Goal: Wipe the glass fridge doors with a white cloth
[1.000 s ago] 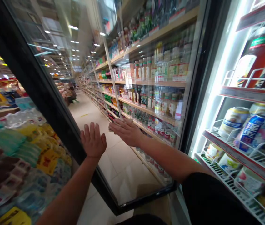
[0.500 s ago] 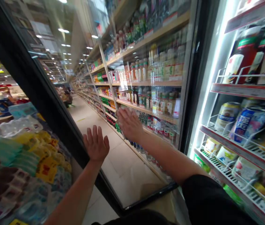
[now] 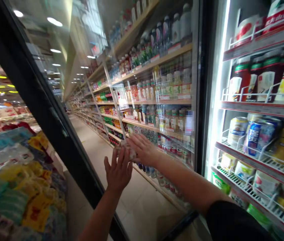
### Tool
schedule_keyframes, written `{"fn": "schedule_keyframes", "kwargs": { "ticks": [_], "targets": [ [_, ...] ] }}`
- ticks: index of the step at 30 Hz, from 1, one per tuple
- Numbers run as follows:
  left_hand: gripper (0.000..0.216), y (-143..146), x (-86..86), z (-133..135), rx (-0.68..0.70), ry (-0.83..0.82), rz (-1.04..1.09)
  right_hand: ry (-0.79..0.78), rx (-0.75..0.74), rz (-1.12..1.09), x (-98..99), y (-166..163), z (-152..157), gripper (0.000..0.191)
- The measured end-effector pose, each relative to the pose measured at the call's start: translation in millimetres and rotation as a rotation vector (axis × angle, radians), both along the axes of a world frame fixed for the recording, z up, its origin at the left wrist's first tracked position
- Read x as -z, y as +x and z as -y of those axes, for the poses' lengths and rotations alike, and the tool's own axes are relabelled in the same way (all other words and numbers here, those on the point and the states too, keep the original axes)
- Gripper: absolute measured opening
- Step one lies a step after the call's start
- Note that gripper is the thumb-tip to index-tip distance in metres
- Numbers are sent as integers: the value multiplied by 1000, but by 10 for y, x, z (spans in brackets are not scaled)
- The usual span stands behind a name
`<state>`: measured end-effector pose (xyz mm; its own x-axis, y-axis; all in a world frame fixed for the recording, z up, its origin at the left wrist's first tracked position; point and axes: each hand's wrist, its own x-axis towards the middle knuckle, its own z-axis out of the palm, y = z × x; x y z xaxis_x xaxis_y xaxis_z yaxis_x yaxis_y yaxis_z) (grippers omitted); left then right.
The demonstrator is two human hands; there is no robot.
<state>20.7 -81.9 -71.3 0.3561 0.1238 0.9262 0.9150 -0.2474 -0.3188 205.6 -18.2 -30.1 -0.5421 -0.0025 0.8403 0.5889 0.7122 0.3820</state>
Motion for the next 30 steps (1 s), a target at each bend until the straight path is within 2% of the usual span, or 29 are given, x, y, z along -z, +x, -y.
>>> {"fn": "schedule_keyframes", "kwargs": {
  "ticks": [2,5,8,11,14,16,18,22,24,26,29,30],
  "targets": [
    [50,14,-5,28,7,3,10,-13,86,4,63,211,-79,80],
    [45,53,11,76,61,13,33,-10,178,20,182,403,-170,62],
    [36,91,-6,119,75,6,76,13,237,-27,286,405,-224,50],
    [33,73,-146,158,81,0,80,60,243,-84,344,327,-259,50],
    [48,-11,-382,191,46,33,106,75,235,-104,363,280,-286,51],
    [55,-68,-470,204,-27,65,149,87,239,-108,365,271,-299,52],
    [58,-96,-416,205,-99,57,163,110,248,-112,362,269,-309,52],
    [62,-80,-66,169,-108,-82,20,132,258,-110,347,255,-321,51],
    [61,-99,-50,128,-98,-108,-77,132,255,-110,336,243,-326,50],
    [61,-153,-249,77,-116,-80,-85,141,252,-117,323,231,-332,48],
    [63,-226,-696,14,-125,0,50,158,256,-128,305,214,-339,47],
    [63,-230,-786,3,-122,16,94,164,256,-131,302,209,-342,46]
  ]
}}
